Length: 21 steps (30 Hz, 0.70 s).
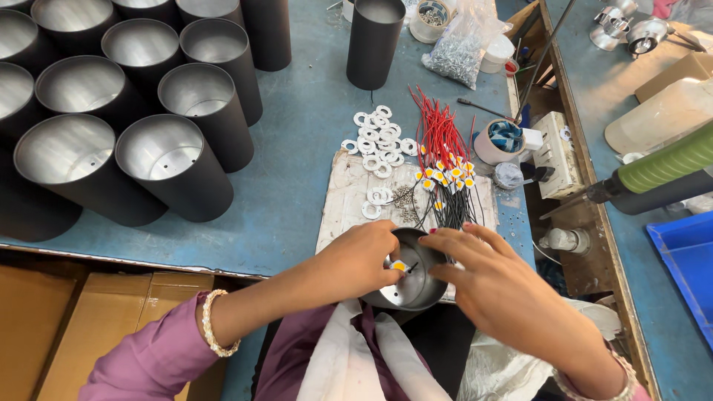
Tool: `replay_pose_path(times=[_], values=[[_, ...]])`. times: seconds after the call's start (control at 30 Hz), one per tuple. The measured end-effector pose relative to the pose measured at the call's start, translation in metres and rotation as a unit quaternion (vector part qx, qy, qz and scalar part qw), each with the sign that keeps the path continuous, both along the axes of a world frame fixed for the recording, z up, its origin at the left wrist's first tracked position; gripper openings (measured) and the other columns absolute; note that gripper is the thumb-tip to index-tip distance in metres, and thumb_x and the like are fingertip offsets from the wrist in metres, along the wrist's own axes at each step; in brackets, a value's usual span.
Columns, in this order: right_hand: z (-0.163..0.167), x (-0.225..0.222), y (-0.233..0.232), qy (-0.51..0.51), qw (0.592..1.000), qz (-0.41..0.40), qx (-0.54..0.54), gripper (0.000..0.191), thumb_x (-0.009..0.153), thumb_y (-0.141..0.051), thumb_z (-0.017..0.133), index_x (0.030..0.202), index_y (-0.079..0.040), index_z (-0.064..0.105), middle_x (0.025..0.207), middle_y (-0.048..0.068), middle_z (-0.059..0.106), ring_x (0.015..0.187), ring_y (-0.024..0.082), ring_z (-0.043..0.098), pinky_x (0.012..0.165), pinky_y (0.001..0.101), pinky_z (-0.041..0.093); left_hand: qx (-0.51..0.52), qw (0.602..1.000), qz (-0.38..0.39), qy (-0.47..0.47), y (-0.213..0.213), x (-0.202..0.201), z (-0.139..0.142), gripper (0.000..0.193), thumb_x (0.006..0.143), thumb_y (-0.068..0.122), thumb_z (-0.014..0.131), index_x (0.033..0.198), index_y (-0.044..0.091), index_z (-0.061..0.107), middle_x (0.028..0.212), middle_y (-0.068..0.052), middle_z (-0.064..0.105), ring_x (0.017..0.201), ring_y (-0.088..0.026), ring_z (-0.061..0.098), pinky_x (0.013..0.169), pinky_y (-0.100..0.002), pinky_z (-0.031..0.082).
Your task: The person assembles small electronic components inside cylindrical metal housings. They insert wires and small white plastic parts, then use a green handheld tool to secure the components. The person repeats this process for multiple housings.
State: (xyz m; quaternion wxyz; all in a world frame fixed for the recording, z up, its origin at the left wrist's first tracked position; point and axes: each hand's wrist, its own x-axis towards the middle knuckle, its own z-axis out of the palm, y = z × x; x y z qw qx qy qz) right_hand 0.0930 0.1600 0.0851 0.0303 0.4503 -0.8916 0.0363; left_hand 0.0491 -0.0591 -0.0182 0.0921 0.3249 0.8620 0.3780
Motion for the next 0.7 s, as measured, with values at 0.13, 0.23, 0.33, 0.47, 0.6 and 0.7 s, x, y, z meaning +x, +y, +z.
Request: replay_pose_path(times=[0.13,0.23,0.33,0.47,0.6,0.7], values=[[-0.012,0.009,0.0,0.012,0.999,0.032,0.028,0.037,0.069,-0.007,0.06,0.104,0.001,0.071,0.127,0.015,0.063,0.13,0.024,0.052,0.117,0.0542,0.022,-0.004,0.998,0.024,0.06,0.002,0.009,0.002,0.026,0.07,0.022,0.08,0.083,0.0,0.074,0.096,-0.016,0.063,0.1,-0.035,0.062,0.084,-0.046,0.051],[-0.027,0.004,-0.002,-0.005,0.996,0.024,0.081,0.042,0.07,-0.006,0.059,0.109,0.004,0.071,0.122,0.014,0.064,0.128,0.025,0.052,0.118,0.0549,0.02,-0.019,0.996,0.033,0.086,0.006,0.013,0.004,0.024,0.07,0.022,0.08,0.078,0.0,0.073,0.098,-0.016,0.063,0.103,-0.035,0.061,0.085,-0.047,0.049],[-0.035,0.0,-0.005,0.008,0.992,0.013,0.124,0.036,0.075,-0.007,0.058,0.107,0.003,0.071,0.123,0.014,0.064,0.127,0.025,0.052,0.119,0.0533,0.021,-0.04,0.994,0.034,0.094,0.007,0.013,0.007,0.022,0.07,0.02,0.08,0.078,0.001,0.072,0.101,-0.016,0.062,0.107,-0.035,0.059,0.088,-0.048,0.047],[-0.037,0.003,-0.004,0.048,0.992,0.019,0.114,0.036,0.074,-0.009,0.058,0.104,0.004,0.072,0.122,0.014,0.065,0.126,0.026,0.054,0.117,0.0532,0.023,-0.044,0.994,0.027,0.098,0.006,0.015,0.009,0.023,0.07,0.021,0.081,0.08,0.002,0.073,0.105,-0.016,0.061,0.113,-0.035,0.056,0.092,-0.052,0.045],[-0.04,0.001,-0.003,0.025,0.992,0.026,0.124,0.037,0.073,-0.009,0.06,0.105,0.005,0.073,0.119,0.014,0.067,0.123,0.024,0.055,0.118,0.0555,0.021,-0.089,0.99,0.029,0.102,0.009,0.017,0.012,0.023,0.07,0.019,0.08,0.084,0.002,0.075,0.123,-0.019,0.057,0.127,-0.037,0.048,0.099,-0.067,0.035],[-0.044,-0.004,-0.001,-0.07,0.988,0.002,0.135,0.039,0.075,-0.01,0.063,0.11,0.004,0.073,0.116,0.011,0.068,0.124,0.021,0.055,0.122,0.0551,0.017,-0.142,0.981,0.024,0.13,0.014,0.017,0.016,0.024,0.071,0.021,0.081,0.084,0.002,0.076,0.138,-0.023,0.05,0.14,-0.042,0.037,0.103,-0.077,0.025]])
